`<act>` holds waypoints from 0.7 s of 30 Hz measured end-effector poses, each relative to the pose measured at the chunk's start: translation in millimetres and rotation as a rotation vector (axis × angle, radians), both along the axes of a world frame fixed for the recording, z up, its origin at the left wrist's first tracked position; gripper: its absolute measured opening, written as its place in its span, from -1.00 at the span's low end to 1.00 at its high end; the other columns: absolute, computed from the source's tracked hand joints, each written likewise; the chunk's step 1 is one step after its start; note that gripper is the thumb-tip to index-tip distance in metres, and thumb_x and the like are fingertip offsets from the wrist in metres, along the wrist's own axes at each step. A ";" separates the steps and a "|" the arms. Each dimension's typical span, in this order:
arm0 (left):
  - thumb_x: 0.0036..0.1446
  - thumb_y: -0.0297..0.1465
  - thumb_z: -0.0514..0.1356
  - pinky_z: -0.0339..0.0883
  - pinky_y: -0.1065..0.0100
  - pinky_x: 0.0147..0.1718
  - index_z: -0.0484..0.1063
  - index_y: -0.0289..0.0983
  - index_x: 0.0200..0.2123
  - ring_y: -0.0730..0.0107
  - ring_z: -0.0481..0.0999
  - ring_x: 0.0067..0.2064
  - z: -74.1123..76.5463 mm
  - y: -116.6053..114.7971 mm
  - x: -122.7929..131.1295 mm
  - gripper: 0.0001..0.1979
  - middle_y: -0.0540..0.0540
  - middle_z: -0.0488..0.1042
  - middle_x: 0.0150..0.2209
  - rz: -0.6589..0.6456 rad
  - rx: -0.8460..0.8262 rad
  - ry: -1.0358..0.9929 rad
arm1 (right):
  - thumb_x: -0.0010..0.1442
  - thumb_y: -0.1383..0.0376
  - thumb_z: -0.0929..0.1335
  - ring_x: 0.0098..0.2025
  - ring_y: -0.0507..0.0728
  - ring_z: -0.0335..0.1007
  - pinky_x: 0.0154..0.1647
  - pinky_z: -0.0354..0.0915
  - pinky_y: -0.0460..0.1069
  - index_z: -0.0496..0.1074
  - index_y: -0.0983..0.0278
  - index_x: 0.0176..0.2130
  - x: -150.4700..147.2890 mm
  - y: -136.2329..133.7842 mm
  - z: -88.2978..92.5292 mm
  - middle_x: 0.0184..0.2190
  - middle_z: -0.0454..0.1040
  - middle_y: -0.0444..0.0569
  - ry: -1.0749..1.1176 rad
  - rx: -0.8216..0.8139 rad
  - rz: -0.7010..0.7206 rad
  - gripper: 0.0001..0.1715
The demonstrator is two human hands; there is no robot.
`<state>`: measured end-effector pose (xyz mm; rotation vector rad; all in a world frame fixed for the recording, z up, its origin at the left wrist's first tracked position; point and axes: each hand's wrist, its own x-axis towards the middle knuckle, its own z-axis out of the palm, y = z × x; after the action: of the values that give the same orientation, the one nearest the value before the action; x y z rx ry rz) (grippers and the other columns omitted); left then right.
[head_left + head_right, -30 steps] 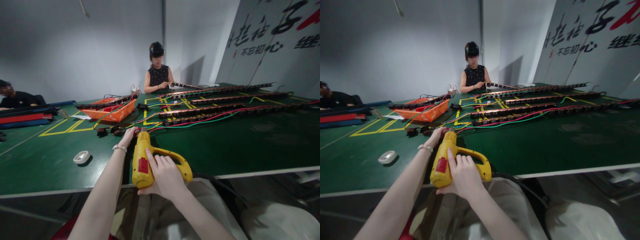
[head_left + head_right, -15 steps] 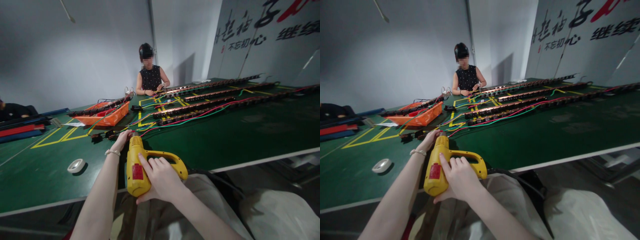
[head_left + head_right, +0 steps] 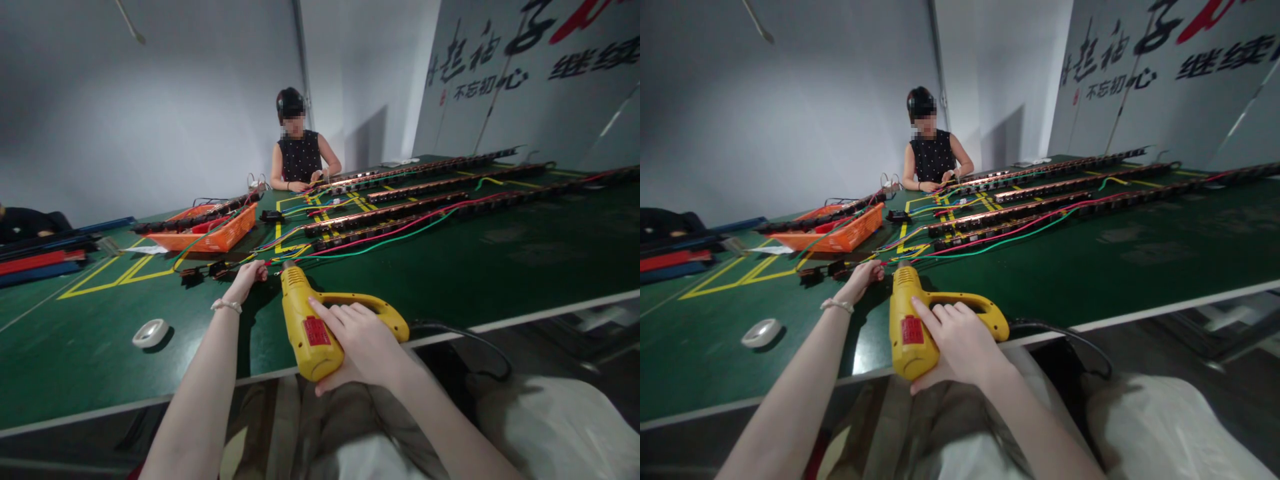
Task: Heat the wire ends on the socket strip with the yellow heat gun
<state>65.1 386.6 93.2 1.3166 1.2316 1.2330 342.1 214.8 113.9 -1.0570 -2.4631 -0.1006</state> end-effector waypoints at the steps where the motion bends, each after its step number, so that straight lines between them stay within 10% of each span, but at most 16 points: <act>1: -0.05 -0.22 0.17 0.13 0.41 -0.52 0.12 -0.23 -0.68 0.52 0.24 -0.57 -0.1 -0.1 -0.3 -0.66 0.06 0.22 -0.67 0.000 0.001 0.005 | -0.10 -0.31 0.27 -0.22 0.22 0.36 -0.12 0.20 0.11 -0.01 0.42 0.28 2.6 0.0 0.1 -0.23 0.44 0.05 -0.003 0.010 -0.007 0.25; 21: -0.03 -0.24 0.15 0.12 0.41 -0.52 0.11 -0.23 -0.67 0.52 0.23 -0.57 -0.6 3.2 -2.7 -0.67 0.05 0.21 -0.67 -0.045 -0.013 -0.038 | -0.23 -0.29 0.39 -0.16 0.26 0.43 -0.14 0.30 0.12 -0.04 0.39 0.29 80.5 2.6 -4.3 -0.15 0.49 0.13 -0.037 0.135 -0.231 0.36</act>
<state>62.5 389.8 92.7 1.2991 1.1750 1.2111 422.7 217.4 109.6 -1.2854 -2.3200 -0.3572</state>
